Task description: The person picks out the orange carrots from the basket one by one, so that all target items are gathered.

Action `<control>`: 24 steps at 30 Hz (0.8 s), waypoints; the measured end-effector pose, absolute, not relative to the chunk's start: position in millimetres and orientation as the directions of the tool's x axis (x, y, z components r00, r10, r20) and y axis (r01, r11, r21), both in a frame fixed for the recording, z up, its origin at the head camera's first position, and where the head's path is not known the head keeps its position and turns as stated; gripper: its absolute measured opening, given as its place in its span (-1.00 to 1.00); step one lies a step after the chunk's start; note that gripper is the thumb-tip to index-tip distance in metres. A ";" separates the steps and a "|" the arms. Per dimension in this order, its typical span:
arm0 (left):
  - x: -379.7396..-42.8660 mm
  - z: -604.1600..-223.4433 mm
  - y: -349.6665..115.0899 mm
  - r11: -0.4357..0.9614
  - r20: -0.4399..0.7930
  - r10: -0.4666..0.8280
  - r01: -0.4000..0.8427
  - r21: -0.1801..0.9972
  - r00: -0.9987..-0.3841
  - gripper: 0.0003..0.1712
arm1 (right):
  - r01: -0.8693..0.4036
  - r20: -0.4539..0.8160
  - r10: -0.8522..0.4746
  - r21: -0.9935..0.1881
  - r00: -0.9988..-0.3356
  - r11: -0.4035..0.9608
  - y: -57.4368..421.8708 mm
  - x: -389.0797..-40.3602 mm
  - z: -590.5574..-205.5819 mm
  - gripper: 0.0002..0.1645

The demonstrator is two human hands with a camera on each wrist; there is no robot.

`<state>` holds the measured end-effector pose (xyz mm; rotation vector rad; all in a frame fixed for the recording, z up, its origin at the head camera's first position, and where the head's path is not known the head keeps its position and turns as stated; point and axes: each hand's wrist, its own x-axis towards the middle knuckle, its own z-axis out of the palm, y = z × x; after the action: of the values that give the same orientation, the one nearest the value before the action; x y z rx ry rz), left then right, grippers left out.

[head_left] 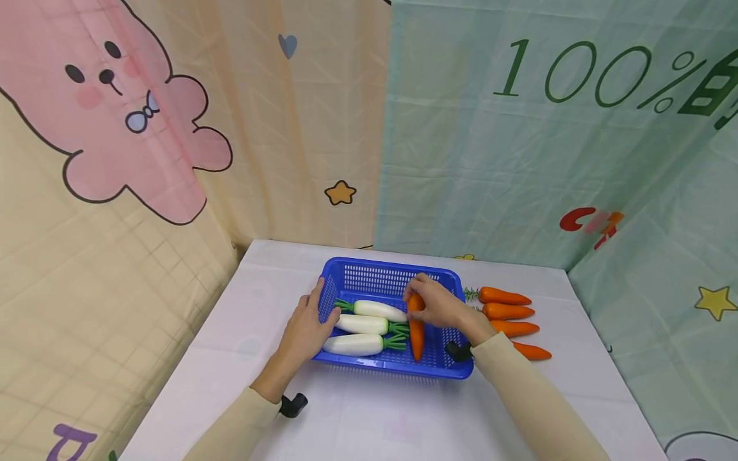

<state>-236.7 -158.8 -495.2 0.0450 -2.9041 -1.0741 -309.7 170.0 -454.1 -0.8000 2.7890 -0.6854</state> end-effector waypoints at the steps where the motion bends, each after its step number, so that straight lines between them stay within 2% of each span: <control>1: -236.8 -495.6 -158.9 0.759 0.033 -0.042 -0.011 0.651 -0.999 0.05 | -0.466 -0.019 -0.538 -0.474 -0.843 0.747 170.2 -309.3 -453.7 -0.67; 9: -236.0 -496.3 -157.9 0.760 0.028 -0.040 -0.013 0.649 -0.999 0.07 | -0.487 0.031 -0.542 -0.485 -0.840 0.726 173.3 -304.3 -450.0 -0.40; 17: -237.4 -495.4 -157.9 0.766 0.031 -0.043 -0.013 0.643 -0.999 0.06 | -0.473 0.071 -0.510 -0.497 -0.857 0.727 173.8 -299.4 -444.7 0.05; 24: -237.9 -497.5 -159.6 0.773 0.030 -0.040 -0.012 0.634 -0.999 0.06 | -0.431 0.091 -0.452 -0.511 -0.887 0.743 176.3 -298.7 -438.0 0.37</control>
<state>-237.9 -159.6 -497.5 0.0432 -2.9188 -1.0432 -298.7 176.3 -438.0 -0.7344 2.8971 -0.8348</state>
